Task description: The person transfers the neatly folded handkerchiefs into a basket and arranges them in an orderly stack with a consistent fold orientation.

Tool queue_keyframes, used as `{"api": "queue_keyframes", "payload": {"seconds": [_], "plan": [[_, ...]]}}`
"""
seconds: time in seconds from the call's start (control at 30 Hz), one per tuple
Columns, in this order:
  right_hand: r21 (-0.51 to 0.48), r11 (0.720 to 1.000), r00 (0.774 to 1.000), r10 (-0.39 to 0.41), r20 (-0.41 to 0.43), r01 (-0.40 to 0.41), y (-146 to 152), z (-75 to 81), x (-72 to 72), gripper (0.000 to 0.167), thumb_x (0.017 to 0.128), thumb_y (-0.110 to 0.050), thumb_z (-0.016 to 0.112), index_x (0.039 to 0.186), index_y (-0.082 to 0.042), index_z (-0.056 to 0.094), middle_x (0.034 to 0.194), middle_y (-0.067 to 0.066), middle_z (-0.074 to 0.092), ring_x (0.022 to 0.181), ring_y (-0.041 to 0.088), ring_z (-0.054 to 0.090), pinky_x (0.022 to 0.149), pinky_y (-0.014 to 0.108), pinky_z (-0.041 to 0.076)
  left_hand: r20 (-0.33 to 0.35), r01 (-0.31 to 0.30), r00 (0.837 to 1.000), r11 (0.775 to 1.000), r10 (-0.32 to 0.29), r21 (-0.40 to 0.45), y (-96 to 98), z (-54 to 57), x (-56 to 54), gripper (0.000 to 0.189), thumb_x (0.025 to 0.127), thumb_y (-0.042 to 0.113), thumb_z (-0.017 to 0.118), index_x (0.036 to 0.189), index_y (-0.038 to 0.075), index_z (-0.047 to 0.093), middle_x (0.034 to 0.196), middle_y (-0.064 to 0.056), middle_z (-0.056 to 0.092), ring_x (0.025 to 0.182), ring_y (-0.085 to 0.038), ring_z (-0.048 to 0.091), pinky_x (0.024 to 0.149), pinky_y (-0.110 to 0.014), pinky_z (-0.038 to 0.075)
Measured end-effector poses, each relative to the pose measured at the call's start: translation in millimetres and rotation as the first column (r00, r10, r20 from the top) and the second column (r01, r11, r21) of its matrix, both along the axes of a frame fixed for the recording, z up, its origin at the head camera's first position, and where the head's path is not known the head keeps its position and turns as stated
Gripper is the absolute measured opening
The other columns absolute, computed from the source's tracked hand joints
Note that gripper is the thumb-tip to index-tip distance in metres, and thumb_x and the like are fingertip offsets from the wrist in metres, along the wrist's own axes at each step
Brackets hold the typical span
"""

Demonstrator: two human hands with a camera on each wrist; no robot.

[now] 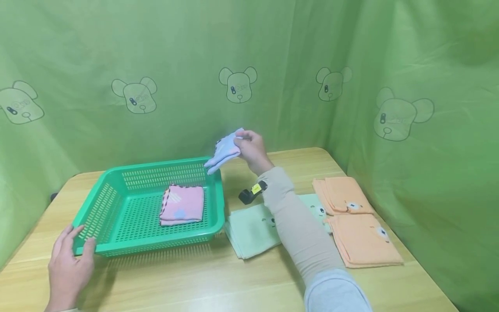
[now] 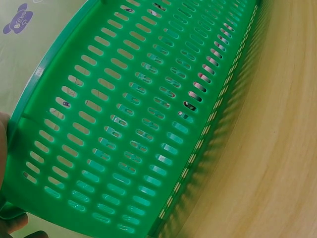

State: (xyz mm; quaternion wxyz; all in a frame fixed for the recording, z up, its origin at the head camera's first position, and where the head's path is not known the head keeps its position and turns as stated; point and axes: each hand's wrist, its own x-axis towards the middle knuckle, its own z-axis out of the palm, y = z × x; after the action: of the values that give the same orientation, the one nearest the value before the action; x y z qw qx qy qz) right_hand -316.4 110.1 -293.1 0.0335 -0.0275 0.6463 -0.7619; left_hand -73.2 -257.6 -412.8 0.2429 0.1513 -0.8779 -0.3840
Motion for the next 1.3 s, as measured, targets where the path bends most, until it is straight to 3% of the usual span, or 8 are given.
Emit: {"api": "queue_keyframes", "payload": {"seconds": [0.77, 1.1, 1.3], "plan": [[-0.022, 0.999, 1.0, 0.024, -0.002, -0.024, -22, -4.2, 5.7, 0.034, 0.093, 0.004, 0.055, 0.127, 0.007, 0.051, 0.117, 0.02, 0.056, 0.079, 0.017, 0.062, 0.075, 0.026, 0.057, -0.002, -0.005, 1.0, 1.0, 0.005, 0.003, -0.3, -1.2, -1.0, 0.048, 0.099, 0.02, 0.048, 0.141, -0.002, 0.041, 0.156, -0.021, 0.021, 0.14, -0.047, 0.019, 0.108, -0.071, 0.012], [-0.022, 0.999, 0.999, 0.047, 0.006, -0.047, -28, -5.8, 8.5, 0.033, 0.094, 0.003, 0.054, 0.128, 0.006, 0.051, 0.124, 0.023, 0.053, 0.085, 0.02, 0.062, 0.08, 0.028, 0.057, 0.014, -0.002, 1.0, 1.0, 0.002, 0.0, -0.4, -0.4, -0.5, 0.049, 0.099, 0.021, 0.048, 0.142, -0.001, 0.04, 0.157, -0.021, 0.02, 0.141, -0.047, 0.017, 0.108, -0.072, 0.011], [-0.03, 0.998, 0.999, 0.048, 0.01, -0.048, -34, -7.2, 9.6, 0.032, 0.094, 0.003, 0.054, 0.126, 0.006, 0.052, 0.117, 0.02, 0.055, 0.082, 0.018, 0.062, 0.075, 0.026, 0.057, 0.009, 0.001, 1.0, 1.0, -0.001, -0.005, 0.1, -0.2, -0.2, 0.049, 0.099, 0.02, 0.048, 0.142, -0.001, 0.04, 0.157, -0.02, 0.02, 0.14, -0.047, 0.017, 0.108, -0.072, 0.011]]}}
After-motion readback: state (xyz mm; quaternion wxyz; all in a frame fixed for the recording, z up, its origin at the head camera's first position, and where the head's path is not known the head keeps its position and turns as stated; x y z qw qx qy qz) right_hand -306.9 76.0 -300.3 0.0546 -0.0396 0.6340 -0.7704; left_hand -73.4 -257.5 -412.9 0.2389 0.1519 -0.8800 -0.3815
